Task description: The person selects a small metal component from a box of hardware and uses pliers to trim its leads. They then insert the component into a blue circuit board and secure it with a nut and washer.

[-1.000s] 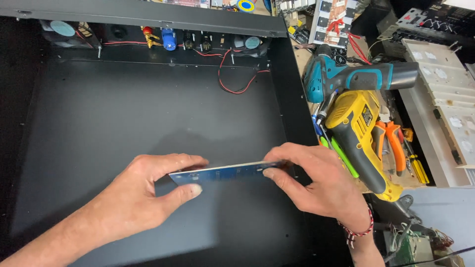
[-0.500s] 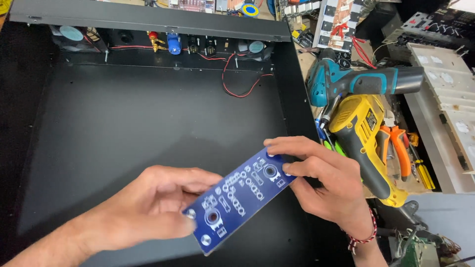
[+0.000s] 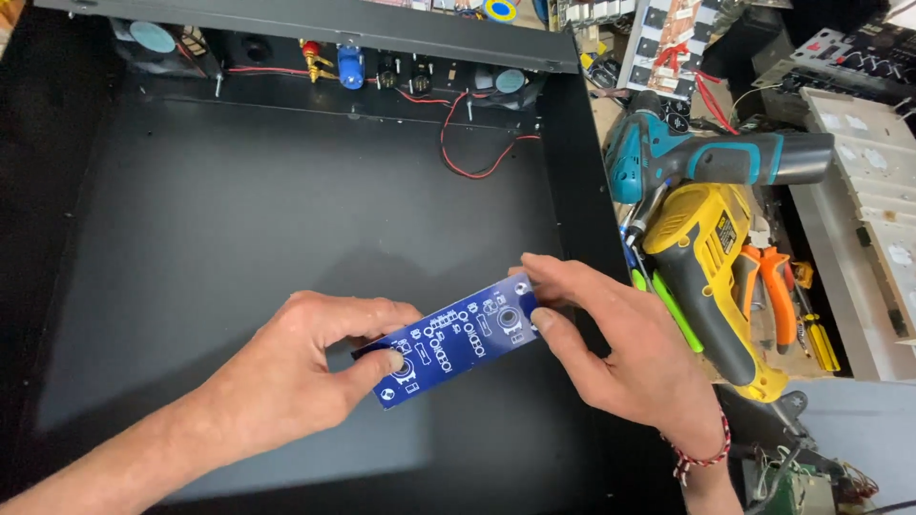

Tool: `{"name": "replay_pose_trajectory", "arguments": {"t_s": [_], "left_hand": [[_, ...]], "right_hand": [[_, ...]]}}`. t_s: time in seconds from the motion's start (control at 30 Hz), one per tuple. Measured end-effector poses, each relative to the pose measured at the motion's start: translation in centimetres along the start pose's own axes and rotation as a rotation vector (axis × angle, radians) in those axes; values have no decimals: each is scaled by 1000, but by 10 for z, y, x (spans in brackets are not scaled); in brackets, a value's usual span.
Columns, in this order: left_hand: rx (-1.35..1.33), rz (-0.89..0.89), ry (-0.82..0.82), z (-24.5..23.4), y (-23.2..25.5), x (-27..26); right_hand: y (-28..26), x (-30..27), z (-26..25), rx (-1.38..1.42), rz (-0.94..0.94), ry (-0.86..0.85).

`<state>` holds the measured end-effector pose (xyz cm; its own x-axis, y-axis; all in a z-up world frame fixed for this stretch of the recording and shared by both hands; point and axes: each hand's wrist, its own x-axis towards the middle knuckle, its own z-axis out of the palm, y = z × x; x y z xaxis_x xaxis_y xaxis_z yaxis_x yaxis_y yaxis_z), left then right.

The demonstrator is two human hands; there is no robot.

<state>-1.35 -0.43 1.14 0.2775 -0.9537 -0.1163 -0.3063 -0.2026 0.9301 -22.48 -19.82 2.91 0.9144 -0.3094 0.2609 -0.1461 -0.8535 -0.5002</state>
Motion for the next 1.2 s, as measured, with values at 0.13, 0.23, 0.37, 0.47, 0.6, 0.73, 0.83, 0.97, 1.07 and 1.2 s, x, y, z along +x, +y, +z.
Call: {"name": "replay_pose_trajectory", "arguments": {"t_s": [0.13, 0.23, 0.37, 0.47, 0.6, 0.73, 0.83, 0.97, 1.07, 1.2], "left_hand": [[45, -45, -8, 1, 1, -2], [74, -51, 15, 1, -1, -2], [106, 56, 80, -1, -8, 0], [115, 36, 126, -2, -10, 0], [108, 16, 140, -4, -10, 0], [111, -31, 159, -2, -10, 1], [117, 17, 172, -1, -13, 1], [76, -31, 62, 5, -25, 3], [165, -105, -78, 8, -24, 2], [363, -175, -236, 9, -23, 3]], "right_hand": [[7, -3, 5, -103, -37, 31], [5, -2, 3, -107, -150, 38], [5, -2, 3, -46, -168, 23], [6, -2, 3, -27, -171, 12], [6, -1, 3, -12, -191, 11], [5, -2, 3, -16, -173, 3], [5, -1, 3, -45, -162, -10], [6, 3, 3, -45, -169, -183], [8, 4, 3, -42, -194, -320], [5, 5, -1, -59, -172, -453]]}}
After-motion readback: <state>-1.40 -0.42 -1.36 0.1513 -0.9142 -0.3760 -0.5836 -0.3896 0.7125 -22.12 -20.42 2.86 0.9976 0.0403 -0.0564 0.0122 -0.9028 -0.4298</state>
